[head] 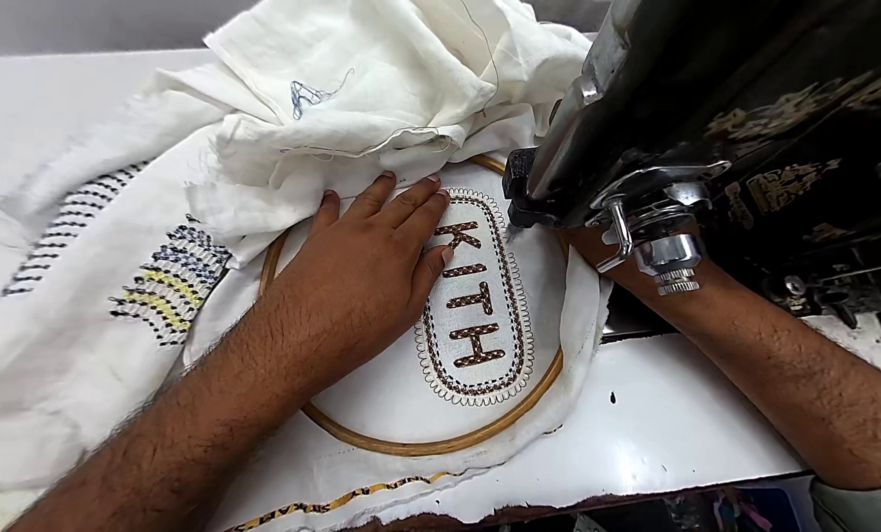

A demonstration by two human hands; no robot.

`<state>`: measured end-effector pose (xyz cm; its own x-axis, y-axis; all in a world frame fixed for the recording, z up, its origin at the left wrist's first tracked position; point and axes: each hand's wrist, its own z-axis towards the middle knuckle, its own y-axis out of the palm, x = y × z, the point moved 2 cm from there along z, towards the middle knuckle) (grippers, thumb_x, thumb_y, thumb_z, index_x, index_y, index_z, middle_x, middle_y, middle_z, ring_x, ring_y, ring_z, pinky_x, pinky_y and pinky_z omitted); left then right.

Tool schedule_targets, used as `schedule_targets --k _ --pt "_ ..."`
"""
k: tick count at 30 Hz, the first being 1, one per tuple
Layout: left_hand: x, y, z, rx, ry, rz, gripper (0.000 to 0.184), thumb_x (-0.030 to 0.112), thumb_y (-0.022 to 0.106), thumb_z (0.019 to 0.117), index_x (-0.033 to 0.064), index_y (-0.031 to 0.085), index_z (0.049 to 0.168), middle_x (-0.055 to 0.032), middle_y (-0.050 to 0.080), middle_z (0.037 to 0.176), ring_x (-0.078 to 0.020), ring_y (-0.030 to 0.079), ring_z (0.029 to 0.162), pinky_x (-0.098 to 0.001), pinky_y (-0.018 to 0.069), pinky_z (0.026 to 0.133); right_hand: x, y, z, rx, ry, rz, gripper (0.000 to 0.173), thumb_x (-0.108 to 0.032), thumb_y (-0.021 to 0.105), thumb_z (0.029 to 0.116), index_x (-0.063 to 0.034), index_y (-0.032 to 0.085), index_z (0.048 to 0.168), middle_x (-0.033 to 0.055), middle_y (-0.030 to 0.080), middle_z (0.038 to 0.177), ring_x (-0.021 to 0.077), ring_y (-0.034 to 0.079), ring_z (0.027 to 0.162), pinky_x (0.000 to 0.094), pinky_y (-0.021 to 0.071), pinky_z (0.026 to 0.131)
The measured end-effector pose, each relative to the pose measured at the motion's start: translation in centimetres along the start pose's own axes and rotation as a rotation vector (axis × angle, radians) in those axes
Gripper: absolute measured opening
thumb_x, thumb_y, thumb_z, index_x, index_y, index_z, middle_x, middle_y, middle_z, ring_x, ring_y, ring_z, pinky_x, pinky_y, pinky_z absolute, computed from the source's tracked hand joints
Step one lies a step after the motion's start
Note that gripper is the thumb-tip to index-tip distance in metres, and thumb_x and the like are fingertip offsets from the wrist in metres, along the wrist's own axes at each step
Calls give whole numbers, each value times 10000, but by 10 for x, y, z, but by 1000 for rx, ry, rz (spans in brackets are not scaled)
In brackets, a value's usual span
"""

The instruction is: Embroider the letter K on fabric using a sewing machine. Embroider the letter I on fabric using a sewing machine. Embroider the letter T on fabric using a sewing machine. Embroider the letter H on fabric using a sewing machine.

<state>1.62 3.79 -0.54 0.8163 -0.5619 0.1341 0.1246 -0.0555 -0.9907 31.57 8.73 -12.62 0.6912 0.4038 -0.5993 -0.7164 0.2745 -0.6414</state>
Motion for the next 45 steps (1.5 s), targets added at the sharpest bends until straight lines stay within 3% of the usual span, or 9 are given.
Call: schedule_targets --k 14,19,27,31,34,35,37,40,45 --pt "-8 0 2 7 -9 -1 637 517 243 1073 177 455 1568 -6 400 1645 -343 339 1527 -746 283 1128 2 6 -5 -18 -11 12 218 -327 755 905 -217 696 1083 -74 662 995 19 636 968 267 552 796" --pt "-7 1 3 15 -10 0 632 500 246 1074 165 451 1570 -20 399 1645 -350 344 1524 -750 276 1128 3 6 -3 -22 11 31 265 -278 742 915 -193 663 1153 -53 657 1044 28 630 1027 265 553 842" --pt "-3 1 4 57 6 0 601 475 266 1086 162 477 1554 -14 423 1632 -333 356 1521 -722 279 1147 2 4 0 -10 2 -50 376 -367 753 889 -201 641 1206 -43 642 1123 45 596 1117 279 512 926" --pt "16 -3 -6 68 82 -17 534 430 340 1084 147 564 1477 -23 504 1570 -316 425 1480 -673 345 1140 7 5 0 9 -36 -26 276 -309 754 879 -207 668 1121 -54 653 1027 39 619 1018 265 527 825" --pt "19 0 -11 -14 67 -14 592 486 275 1083 188 479 1553 12 417 1634 -307 349 1526 -723 303 1134 -43 -15 4 115 -165 -76 231 -307 720 889 -136 686 1040 8 662 939 82 642 936 255 521 798" --pt "19 0 -11 -29 65 -16 598 489 268 1082 192 463 1563 13 402 1642 -307 335 1533 -745 284 1127 -91 -40 10 -33 -44 -168 214 -254 707 898 -78 690 1019 71 687 941 139 657 937 324 515 826" --pt "19 -1 -11 -39 64 -13 599 491 266 1081 196 457 1567 17 397 1645 -306 332 1535 -767 273 1117 -133 -59 16 -120 24 -310 204 -213 696 884 -14 699 927 153 691 870 257 677 849 452 514 752" --pt "19 0 -12 -44 59 -12 604 493 261 1082 196 448 1573 21 388 1650 -301 327 1538 -761 269 1123 -130 -58 18 -164 64 -390 262 -321 742 853 -62 698 844 112 680 795 254 680 782 479 516 673" --pt "19 -2 -12 -54 48 -11 600 499 257 1082 212 444 1574 31 378 1655 -295 320 1541 -767 259 1124 -125 -54 18 -120 52 -331 281 -339 765 827 -80 710 919 89 694 859 206 681 849 433 523 730"
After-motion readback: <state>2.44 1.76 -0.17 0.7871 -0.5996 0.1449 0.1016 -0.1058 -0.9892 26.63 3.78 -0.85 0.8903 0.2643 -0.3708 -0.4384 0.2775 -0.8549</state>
